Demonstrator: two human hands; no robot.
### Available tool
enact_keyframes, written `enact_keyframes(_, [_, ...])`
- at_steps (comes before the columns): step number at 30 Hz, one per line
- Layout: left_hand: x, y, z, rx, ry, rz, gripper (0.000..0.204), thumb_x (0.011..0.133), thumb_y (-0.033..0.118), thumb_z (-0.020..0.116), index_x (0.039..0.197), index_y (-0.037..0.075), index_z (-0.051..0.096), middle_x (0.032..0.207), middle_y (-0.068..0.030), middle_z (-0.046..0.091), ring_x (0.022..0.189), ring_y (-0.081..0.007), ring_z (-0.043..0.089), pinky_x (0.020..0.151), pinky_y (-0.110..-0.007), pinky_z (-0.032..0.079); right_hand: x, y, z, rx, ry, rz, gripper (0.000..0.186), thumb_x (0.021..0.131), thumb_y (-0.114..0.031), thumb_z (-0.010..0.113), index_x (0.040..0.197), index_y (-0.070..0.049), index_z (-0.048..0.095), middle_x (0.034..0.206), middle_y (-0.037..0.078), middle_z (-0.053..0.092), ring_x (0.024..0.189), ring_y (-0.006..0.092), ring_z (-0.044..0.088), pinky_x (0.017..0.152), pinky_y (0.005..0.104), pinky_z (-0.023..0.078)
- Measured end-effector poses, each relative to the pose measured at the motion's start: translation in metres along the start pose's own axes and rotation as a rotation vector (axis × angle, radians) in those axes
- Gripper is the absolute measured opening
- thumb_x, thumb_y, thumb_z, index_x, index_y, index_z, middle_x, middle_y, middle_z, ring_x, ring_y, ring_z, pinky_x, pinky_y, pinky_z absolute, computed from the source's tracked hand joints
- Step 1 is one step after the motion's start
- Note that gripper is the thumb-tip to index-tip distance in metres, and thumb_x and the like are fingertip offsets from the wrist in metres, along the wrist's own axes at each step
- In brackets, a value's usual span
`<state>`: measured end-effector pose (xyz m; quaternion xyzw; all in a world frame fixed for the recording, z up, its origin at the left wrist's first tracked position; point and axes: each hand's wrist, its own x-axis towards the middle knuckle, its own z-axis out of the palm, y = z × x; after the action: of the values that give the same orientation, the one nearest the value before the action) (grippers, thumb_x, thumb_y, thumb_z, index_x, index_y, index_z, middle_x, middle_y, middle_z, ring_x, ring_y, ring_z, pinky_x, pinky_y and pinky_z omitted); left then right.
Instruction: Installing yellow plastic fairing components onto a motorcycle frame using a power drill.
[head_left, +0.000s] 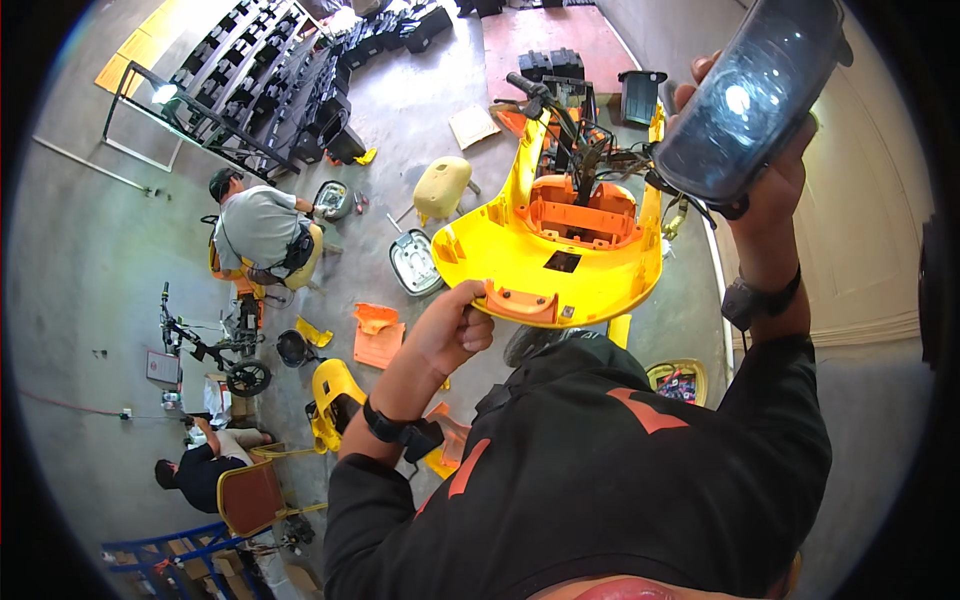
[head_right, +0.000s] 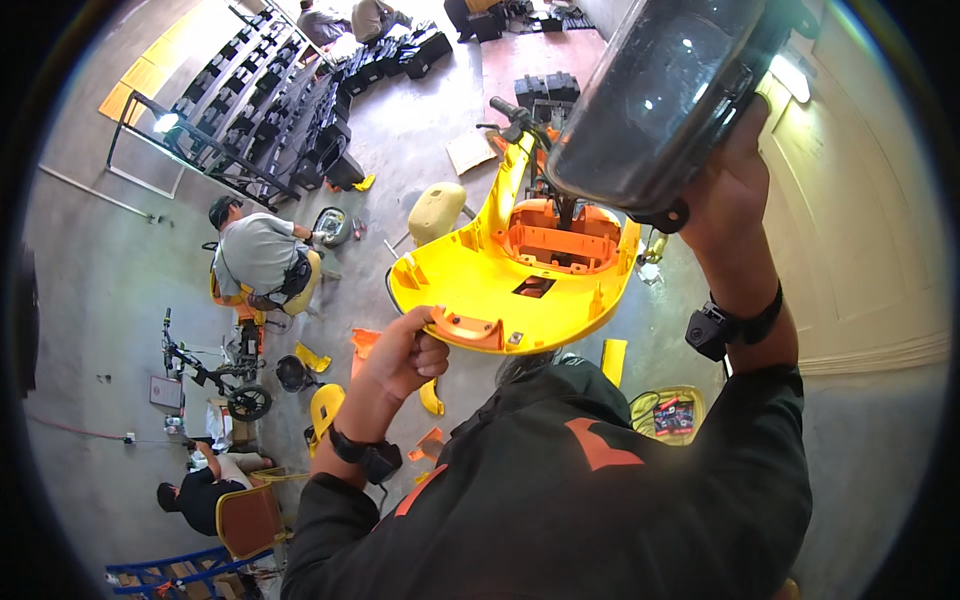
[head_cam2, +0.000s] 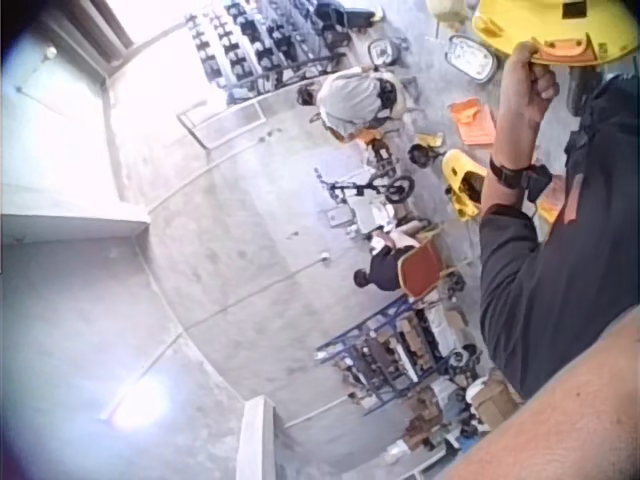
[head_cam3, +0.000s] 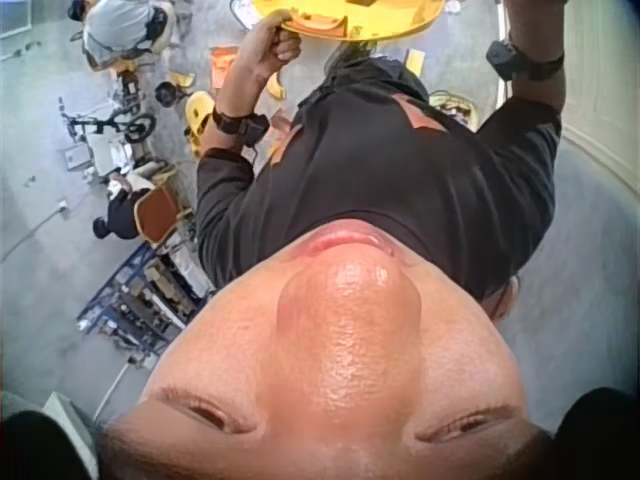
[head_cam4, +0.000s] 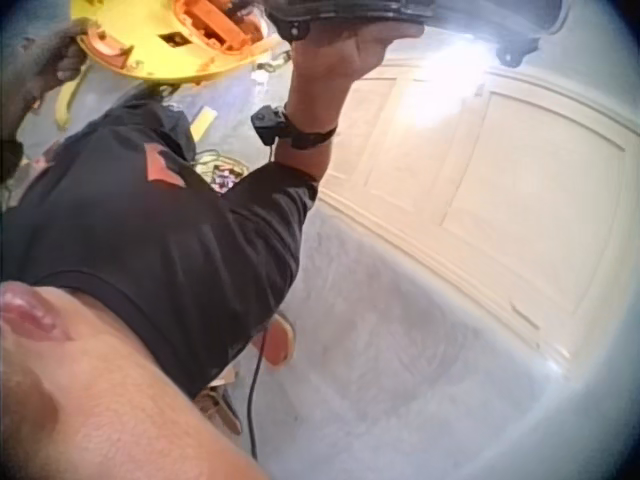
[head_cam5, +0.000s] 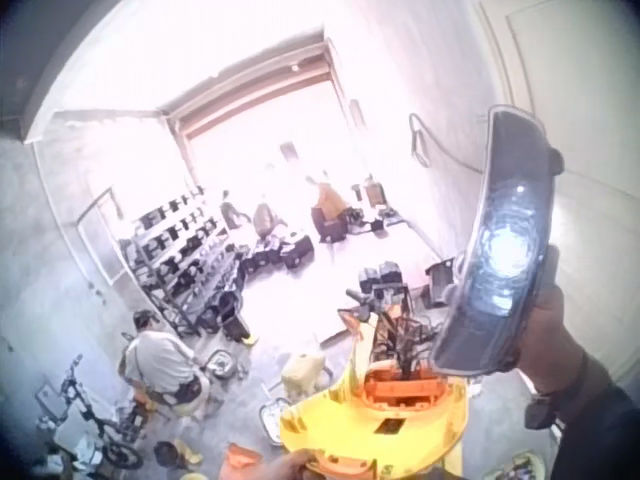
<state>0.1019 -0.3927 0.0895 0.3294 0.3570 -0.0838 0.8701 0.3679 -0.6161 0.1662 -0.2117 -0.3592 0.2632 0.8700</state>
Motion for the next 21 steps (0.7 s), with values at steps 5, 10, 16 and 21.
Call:
enact_keyframes(5, [0.025, -0.044, -0.058, 0.039, 0.003, 0.059, 0.019, 0.093, 0.023, 0.056, 0.079, 0.013, 0.048, 0.051, 0.0074, 0.029, 0.04, -0.0059, 0.027, 0.041, -0.022, 0.023, -0.013, 0.0, -0.033, -0.162, 0.144, 0.106, 0.08, 0.086, -0.063, 0.056, 0.132, -0.001, 0.037, 0.121, 0.014, 0.047, 0.114, 0.0292, 0.058, 0.089, 0.0424, 0.056])
enact_keyframes(10, [0.035, -0.074, -0.089, 0.14, -0.037, 0.125, 0.013, 0.092, 0.021, 0.058, 0.09, 0.011, 0.051, 0.053, 0.0068, 0.032, 0.04, -0.0057, 0.026, 0.042, -0.022, 0.023, -0.022, 0.036, -0.02, -0.224, 0.226, 0.153, 0.076, 0.093, -0.063, 0.038, 0.139, -0.002, 0.034, 0.129, 0.016, 0.05, 0.111, 0.0275, 0.06, 0.087, 0.0401, 0.055])
enact_keyframes(16, [0.044, -0.109, -0.126, 0.152, -0.029, 0.22, 0.011, 0.091, 0.02, 0.059, 0.091, 0.011, 0.052, 0.056, 0.0074, 0.035, 0.041, -0.0052, 0.027, 0.042, -0.022, 0.023, -0.022, 0.078, -0.02, -0.713, 0.149, 0.566, 0.051, 0.095, -0.044, 0.055, 0.12, 0.001, 0.054, 0.1, 0.006, 0.065, 0.085, 0.0105, 0.065, 0.076, 0.0251, 0.053])
enact_keyframes(21, [0.05, -0.112, -0.143, 0.093, -0.056, 0.25, 0.012, 0.09, 0.02, 0.06, 0.093, 0.01, 0.053, 0.057, 0.0073, 0.037, 0.042, -0.0048, 0.027, 0.042, -0.022, 0.022, -0.044, 0.151, -0.086, -1.406, -0.171, 0.703, 0.056, 0.077, -0.043, 0.075, 0.106, 0.004, 0.065, 0.093, 0.014, 0.067, 0.084, 0.02, 0.064, 0.079, 0.0321, 0.05])
